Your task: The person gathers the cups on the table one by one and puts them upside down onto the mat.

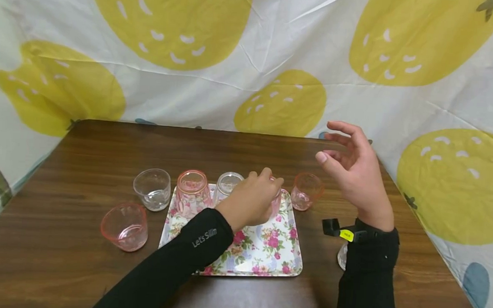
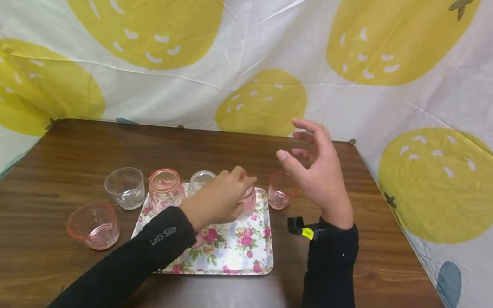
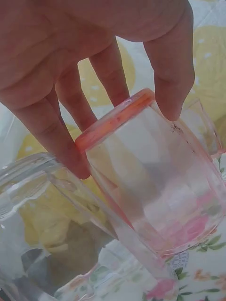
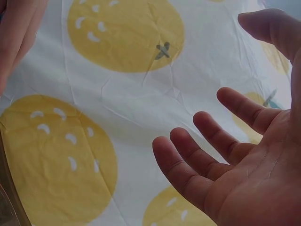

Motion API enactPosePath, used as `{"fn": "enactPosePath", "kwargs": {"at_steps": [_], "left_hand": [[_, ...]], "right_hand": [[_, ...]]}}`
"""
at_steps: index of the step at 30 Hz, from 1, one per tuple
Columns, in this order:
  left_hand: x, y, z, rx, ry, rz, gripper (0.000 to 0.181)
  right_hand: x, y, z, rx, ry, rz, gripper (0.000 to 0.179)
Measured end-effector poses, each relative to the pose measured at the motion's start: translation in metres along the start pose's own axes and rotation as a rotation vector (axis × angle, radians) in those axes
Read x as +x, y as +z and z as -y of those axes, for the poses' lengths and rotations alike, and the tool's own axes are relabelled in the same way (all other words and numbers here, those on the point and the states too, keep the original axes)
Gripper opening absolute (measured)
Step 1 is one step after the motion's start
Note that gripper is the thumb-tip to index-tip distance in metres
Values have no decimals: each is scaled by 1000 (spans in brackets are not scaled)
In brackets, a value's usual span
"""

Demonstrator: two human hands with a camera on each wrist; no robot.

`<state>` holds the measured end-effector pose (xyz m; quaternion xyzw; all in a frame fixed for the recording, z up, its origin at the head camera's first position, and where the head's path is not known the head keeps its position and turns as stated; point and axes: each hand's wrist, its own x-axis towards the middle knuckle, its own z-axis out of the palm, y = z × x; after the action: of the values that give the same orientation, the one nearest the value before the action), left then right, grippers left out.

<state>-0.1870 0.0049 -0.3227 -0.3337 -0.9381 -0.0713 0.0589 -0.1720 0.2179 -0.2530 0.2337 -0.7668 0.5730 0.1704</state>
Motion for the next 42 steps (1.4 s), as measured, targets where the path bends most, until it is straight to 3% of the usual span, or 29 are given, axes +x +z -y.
{"fn": "enactPosePath", "kwargs": {"at_steps": [4, 12, 18, 26, 29, 32, 38, 42], "left_hand": [[1, 5, -1, 13, 13, -50, 40], [4, 17, -8, 108, 18, -98, 41], [2, 20, -9, 102, 9, -112, 39], [1, 26, -9, 195, 38, -178, 39], [-3, 27, -9, 238, 50, -170, 42], [-6, 23, -8, 255, 72, -213, 42], [-10, 4, -1, 130, 141, -419, 30], [-19, -13, 5, 51, 130, -458, 27]], "right_hand": [[0, 0, -1, -11, -2, 0, 56], [1, 2, -1, -35, 4, -3, 54], [2, 3, -1, -80, -1, 4, 54], [1, 2, -7, -212, 15, 18, 55], [1, 4, -10, -271, 39, 27, 57], [2, 6, -12, -363, 48, 41, 59], [4, 7, -18, -597, 83, 91, 63], [5, 10, -23, -703, 177, 185, 69]]}}
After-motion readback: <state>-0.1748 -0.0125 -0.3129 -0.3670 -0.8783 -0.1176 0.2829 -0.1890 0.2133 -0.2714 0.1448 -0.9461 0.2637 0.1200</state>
